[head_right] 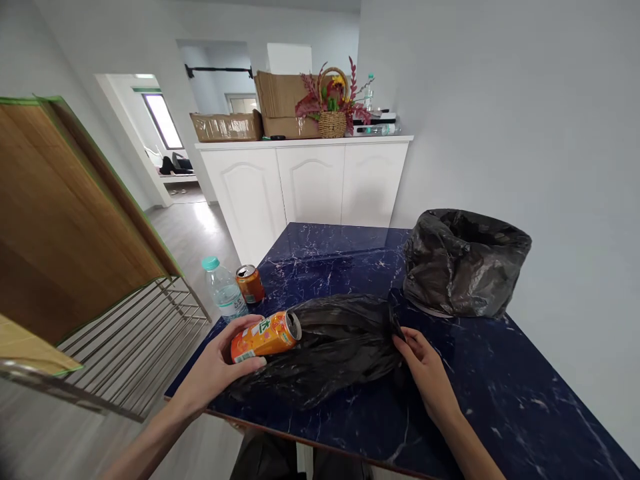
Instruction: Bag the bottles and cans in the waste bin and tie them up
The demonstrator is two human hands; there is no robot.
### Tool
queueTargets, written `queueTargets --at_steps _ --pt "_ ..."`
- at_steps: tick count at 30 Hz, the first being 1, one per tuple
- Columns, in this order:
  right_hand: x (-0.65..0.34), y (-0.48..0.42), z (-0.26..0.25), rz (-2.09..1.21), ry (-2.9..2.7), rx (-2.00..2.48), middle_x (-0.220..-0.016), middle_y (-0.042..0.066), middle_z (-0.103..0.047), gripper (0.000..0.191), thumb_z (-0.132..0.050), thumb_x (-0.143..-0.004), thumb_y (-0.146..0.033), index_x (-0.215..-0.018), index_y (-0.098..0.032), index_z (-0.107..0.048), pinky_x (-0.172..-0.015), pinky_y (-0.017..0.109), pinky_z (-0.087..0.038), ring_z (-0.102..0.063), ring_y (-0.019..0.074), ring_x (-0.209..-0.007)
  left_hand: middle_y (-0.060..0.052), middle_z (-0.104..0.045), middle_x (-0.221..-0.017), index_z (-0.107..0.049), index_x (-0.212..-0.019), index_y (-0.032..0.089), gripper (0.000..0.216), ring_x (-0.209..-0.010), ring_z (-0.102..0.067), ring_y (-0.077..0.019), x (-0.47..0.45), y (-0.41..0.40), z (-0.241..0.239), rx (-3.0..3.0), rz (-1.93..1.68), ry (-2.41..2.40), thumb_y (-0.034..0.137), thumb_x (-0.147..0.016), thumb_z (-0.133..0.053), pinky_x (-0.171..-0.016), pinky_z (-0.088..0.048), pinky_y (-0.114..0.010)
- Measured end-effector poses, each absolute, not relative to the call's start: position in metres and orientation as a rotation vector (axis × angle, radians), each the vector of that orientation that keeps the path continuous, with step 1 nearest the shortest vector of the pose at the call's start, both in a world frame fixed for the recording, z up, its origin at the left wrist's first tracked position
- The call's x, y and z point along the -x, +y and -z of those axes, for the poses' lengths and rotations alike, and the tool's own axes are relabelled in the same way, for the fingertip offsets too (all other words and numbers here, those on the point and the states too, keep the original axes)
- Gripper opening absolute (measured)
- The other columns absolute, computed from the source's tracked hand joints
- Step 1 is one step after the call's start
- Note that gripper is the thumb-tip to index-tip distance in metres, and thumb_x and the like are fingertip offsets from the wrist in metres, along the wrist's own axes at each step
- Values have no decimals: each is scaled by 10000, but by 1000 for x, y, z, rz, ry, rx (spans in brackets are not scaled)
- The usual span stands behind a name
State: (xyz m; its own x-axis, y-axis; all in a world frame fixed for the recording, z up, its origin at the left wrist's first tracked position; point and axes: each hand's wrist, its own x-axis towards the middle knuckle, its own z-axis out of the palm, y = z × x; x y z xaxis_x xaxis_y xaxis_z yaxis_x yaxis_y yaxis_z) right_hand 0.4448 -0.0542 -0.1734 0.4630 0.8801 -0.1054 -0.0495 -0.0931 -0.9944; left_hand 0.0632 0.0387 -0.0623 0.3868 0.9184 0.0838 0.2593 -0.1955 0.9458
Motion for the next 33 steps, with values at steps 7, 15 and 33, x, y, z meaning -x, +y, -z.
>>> queueTargets --at_steps 7,15,33 --pt "-441 -60 186 -834 -747 1469 -1079 39 -806 567 -827 -779 -654 -1161 -247 -732 -872 306 -596 -752 256 -1022 -86 -722 -1408 -694 -1361 219 720 -1317 -666 -315 -39 28 74 -1154 -1069 987 503 -747 -939 -1109 -546 -353" --pt "-441 -67 193 -717 -847 1500 -1077 65 -802 556 -806 -772 -673 -1103 -231 -743 -935 339 -598 -746 269 -1052 -126 -804 -1221 -721 -1295 173 464 -985 -800 -210 8 35 94 -529 -1226 805 544 -1033 -629 -900 -659 -325" --pt "-370 -119 118 272 -1338 1449 -1196 125 -628 221 -680 -980 -378 -1152 -240 -672 -1001 485 -534 -607 309 -1201 -135 -769 -1263 -615 -1319 207 787 -1203 -730 -365 17 72 149 -1644 -1313 1481 623 -708 -884 -1074 -557 -530"
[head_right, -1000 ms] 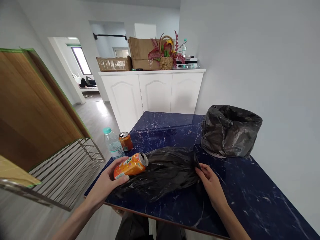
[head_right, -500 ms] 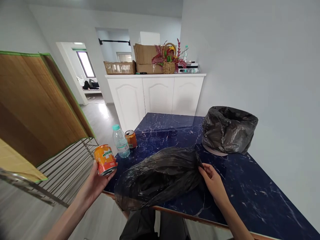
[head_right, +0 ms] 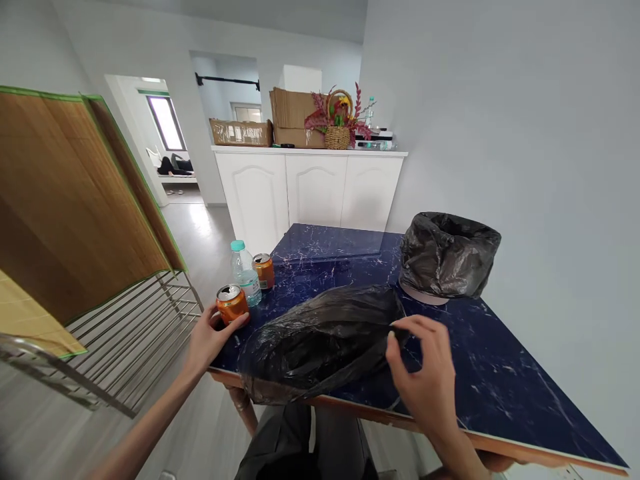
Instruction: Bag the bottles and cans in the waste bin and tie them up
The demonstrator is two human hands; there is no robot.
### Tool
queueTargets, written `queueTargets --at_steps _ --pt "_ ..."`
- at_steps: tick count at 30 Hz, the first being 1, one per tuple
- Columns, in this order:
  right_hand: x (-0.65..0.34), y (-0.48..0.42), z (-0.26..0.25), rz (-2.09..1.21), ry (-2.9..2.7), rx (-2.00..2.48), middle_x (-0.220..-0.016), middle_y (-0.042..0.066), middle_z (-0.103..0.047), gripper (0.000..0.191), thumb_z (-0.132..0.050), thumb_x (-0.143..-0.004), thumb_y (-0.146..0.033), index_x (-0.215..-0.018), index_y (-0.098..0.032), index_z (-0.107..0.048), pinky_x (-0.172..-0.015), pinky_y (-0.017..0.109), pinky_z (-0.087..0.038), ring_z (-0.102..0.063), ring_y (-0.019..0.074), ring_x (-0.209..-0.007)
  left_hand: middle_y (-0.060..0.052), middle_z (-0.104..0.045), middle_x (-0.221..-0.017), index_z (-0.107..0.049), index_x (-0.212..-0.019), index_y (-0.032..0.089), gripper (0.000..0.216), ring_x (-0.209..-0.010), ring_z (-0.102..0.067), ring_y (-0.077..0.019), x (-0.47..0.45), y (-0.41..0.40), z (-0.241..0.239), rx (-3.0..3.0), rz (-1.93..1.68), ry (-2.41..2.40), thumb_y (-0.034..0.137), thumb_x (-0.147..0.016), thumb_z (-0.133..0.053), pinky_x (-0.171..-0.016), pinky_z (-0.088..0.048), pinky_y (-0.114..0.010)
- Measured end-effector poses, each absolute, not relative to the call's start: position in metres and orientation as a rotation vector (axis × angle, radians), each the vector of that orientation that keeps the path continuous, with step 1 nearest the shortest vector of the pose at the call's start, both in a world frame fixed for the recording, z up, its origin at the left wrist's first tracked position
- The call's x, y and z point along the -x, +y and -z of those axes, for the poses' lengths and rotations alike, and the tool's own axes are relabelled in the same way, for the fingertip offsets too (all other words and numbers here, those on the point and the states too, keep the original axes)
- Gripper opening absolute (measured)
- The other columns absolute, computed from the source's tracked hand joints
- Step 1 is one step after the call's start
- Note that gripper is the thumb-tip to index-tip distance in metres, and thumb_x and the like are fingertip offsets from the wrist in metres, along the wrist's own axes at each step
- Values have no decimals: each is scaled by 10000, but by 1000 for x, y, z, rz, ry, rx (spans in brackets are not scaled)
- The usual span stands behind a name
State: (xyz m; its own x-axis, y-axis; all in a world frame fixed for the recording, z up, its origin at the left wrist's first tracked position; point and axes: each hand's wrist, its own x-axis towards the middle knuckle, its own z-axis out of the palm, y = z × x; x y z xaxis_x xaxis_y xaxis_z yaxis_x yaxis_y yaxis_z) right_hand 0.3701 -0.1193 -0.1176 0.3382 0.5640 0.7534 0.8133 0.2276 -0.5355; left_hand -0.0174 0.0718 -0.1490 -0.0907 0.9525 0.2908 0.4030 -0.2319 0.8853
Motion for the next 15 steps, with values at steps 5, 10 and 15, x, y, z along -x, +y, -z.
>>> queueTargets --at_steps 5,10,15 --pt "-320 -127 92 -253 -2064 1287 -1462 98 -598 331 -445 -1107 -225 -1370 -297 -632 -1131 395 -525 -587 227 -1376 -214 -624 -1404 -526 -1438 152 942 -1257 -653 -382 13 69 150 -1811 -1560 1578 640 -709 -870 -1082 -530 -573" --pt "-303 -95 106 -538 -2216 1458 -1606 103 -533 491 -340 -1102 -177 -1547 -235 -541 -1235 435 -457 -493 249 -1506 -122 -641 -1190 -591 -1283 190 283 -1125 -650 -261 -6 20 119 -2238 -1945 1263 341 -1044 -587 -1034 -533 -449" --pt "-289 -59 100 -137 -2266 1746 -1539 219 -564 597 -372 -990 -30 -1570 -92 -501 -1229 507 -426 -529 330 -1459 -79 -736 -1110 -660 -1200 221 320 -1048 -716 -209 -61 -5 87 -2775 -732 517 224 -1128 -348 -939 -557 -322"
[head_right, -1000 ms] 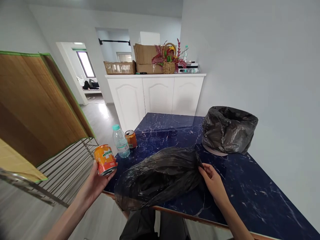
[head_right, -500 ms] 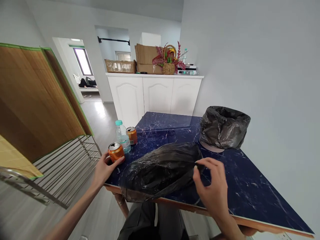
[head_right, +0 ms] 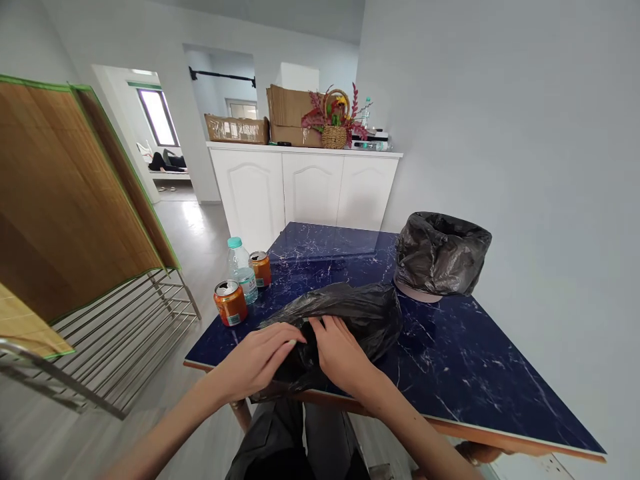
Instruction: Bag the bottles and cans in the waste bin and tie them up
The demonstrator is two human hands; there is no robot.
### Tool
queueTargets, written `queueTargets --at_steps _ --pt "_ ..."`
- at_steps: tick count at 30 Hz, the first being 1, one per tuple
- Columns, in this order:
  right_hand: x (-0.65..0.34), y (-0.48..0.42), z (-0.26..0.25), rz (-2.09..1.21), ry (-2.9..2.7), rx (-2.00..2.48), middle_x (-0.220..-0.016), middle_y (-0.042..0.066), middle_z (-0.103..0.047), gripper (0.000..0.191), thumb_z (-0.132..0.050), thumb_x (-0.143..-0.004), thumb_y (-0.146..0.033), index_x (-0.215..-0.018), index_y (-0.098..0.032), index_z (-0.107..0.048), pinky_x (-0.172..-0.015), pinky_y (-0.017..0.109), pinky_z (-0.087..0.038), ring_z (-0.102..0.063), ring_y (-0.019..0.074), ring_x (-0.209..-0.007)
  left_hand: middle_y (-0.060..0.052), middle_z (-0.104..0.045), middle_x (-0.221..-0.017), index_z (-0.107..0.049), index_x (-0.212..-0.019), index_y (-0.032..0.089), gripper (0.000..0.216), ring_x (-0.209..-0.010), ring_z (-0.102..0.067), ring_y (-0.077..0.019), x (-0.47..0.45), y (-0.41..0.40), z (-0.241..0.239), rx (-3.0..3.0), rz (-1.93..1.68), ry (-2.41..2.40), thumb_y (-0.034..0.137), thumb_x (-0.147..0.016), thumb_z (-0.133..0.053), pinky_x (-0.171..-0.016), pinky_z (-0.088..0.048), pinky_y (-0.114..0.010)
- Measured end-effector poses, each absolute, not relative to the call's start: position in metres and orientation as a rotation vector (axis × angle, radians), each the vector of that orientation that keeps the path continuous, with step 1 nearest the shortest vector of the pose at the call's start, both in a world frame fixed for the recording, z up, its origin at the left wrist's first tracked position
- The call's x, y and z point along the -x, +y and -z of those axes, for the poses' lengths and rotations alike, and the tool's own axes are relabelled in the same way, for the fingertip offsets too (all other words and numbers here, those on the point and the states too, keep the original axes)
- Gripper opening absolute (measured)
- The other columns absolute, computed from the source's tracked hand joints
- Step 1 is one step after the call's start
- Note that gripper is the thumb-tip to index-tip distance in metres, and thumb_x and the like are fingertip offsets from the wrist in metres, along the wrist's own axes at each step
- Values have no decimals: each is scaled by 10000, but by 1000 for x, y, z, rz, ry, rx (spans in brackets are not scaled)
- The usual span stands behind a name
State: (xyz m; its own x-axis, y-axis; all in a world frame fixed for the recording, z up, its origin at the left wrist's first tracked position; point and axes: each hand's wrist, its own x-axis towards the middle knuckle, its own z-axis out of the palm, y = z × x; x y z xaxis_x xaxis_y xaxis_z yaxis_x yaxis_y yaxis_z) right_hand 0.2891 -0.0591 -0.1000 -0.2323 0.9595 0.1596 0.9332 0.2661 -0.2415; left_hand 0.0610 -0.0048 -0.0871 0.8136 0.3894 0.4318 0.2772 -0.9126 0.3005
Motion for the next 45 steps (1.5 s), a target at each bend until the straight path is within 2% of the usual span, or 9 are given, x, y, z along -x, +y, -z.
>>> queueTargets --at_steps 6,11,19,24,27,30,34,40,45 --pt "-293 -16 75 12 -2369 1792 -1435 236 -648 578 -425 -966 11 -1517 -113 -550 -1133 545 -472 -609 378 -1366 -144 -723 -1177 -690 -1178 182 305 -1055 -698 -301 -87 26 113 -2918 -765 938 212 -1099 -397 -935 -541 -449" --pt "-307 19 69 -114 -2491 1661 -1431 190 -672 474 -535 -1062 -197 -1535 -154 -540 -1048 464 -535 -661 355 -1305 -136 -705 -1263 -672 -1269 202 296 -1180 -624 -334 -71 33 127 -2884 -850 1129 230 -1097 -434 -979 -487 -496" --pt "-311 62 88 -267 -2563 1605 -1472 228 -644 612 -753 -923 -142 -1506 -131 -566 -1085 451 -489 -616 384 -1368 -125 -685 -1239 -715 -937 213 330 -1058 -660 -291 -60 24 151 -2630 -854 1197 324 -1107 -454 -889 -493 -453" --pt "-355 46 81 -457 -2530 1623 -1193 107 -800 243 -732 -964 -266 -1198 -212 -764 -854 325 -564 -766 302 -1055 -115 -681 -1240 -687 -921 235 292 -1138 -675 -318 -56 31 164 -2419 -929 1282 402 -1082 -509 -942 -508 -470" --pt "-382 24 70 -580 -2429 1678 -1117 85 -821 229 -703 -977 -351 -1143 -225 -797 -738 323 -572 -784 303 -928 -113 -693 -1246 -674 -1001 254 201 -1181 -671 -340 -57 33 163 -2349 -952 1285 429 -1036 -584 -960 -518 -483" --pt "-391 8 60 -756 -2249 1601 -1325 69 -771 506 -807 -875 -482 -1334 -275 -757 -910 389 -593 -746 349 -1141 -126 -699 -1282 -657 -1195 262 278 -1212 -669 -359 -56 33 156 -2286 -959 1232 429 -973 -672 -994 -535 -503" --pt "-375 -4 54 -871 -2118 1468 -1500 73 -666 736 -843 -832 -562 -1486 -281 -656 -1145 469 -497 -632 355 -1358 -144 -658 -1429 -571 -1458 277 682 -1347 -609 -399 -53 24 143 -2152 -968 1020 440 -846 -824 -1137 -497 -542" --pt "-327 -12 49 -988 -2023 1270 -1532 50 -642 735 -844 -861 -548 -1519 -312 -619 -1191 452 -471 -606 318 -1403 -151 -716 -1359 -623 -1437 278 653 -1332 -637 -433 -74 3 121 -1640 -1062 936 590 -879 -760 -1117 -536 -580" --pt "-326 -16 57 -974 -2072 1300 -1704 43 -431 917 -814 -895 -562 -1676 -362 -377 -1273 506 -371 -432 316 -1556 -80 -708 -1406 -655 -1355 350 670 -1339 -630 -451 -57 -6 102 -1667 -1240 1072 648 -775 -807 -1142 -525 -613"
